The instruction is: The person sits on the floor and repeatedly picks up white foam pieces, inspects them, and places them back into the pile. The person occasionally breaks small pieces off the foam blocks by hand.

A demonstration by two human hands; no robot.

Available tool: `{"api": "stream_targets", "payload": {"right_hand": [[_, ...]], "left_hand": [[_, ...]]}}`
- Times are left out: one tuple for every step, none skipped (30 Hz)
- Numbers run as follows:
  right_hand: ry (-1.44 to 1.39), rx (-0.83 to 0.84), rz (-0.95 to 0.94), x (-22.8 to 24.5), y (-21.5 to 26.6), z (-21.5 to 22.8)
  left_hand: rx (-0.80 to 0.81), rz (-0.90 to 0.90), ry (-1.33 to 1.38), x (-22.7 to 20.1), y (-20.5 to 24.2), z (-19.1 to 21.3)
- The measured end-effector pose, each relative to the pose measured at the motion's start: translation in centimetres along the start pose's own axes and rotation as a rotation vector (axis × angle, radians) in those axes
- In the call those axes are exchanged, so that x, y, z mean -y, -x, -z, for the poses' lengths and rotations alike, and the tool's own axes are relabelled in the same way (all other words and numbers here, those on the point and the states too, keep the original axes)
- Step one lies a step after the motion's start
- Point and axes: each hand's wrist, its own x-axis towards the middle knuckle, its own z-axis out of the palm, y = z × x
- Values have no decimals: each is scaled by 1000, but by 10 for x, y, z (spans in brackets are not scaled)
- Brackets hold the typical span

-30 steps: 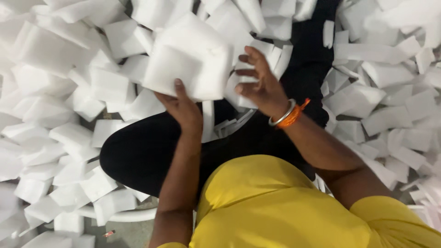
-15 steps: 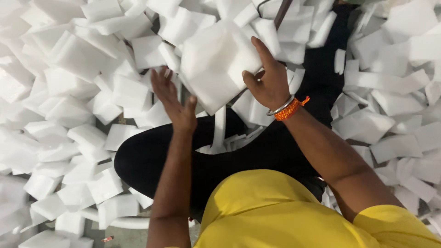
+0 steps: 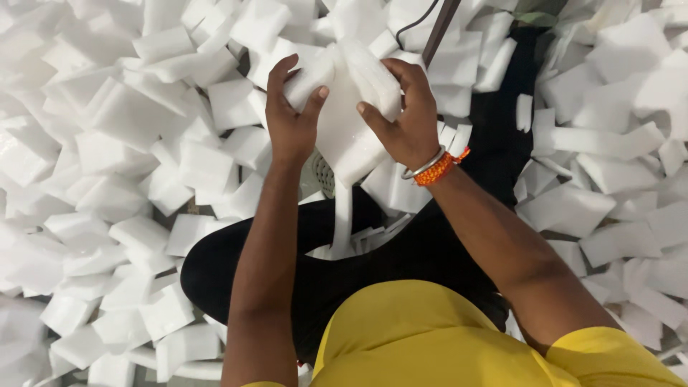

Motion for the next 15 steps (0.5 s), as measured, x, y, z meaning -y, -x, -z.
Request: {"api": "stream_targets", "payload": {"right_hand": [[24, -14, 28, -2, -4, -2], [47, -28, 55, -4, -7, -5], [37, -38, 53, -5, -10, -7], [26, -49, 50, -6, -13, -10], [16, -61, 49, -6, -17, -13], [-17, -65, 33, -7, -21, -15], [-50, -68, 15, -7, -24, -17], [-84, -71, -3, -8, -27, -19], [-84, -78, -36, -8, -29, -21], [-84, -84, -68, -8, -32, -22], [-83, -92, -100, -8, -35, -24], [-119, -100, -96, -8, -38, -26], [-154, -108, -93, -8, -40, -27], [-189, -116, -90, -8, -41, -29], [-185, -127, -100, -8, -42, -30]], "left_hand": [[-9, 22, -31, 1, -4, -2], [-28, 63, -37, 2, -8, -4], [-49, 104, -44, 3, -12, -5], [-70, 146, -51, 3, -15, -5], [-77, 116, -20, 3, -20, -5], [-84, 85, 11, 3, -26, -5], [-89, 57, 41, 3, -30, -5], [-92, 52, 68, 4, -34, -4], [-94, 48, 94, 4, -37, -3], [-96, 45, 121, 5, -40, -2], [-95, 61, 143, 5, -43, -1], [-93, 77, 165, 5, -46, 0], [-91, 94, 187, 5, -48, 1], [-94, 100, 192, 5, -50, 2], [-95, 105, 197, 4, -52, 1]]}}
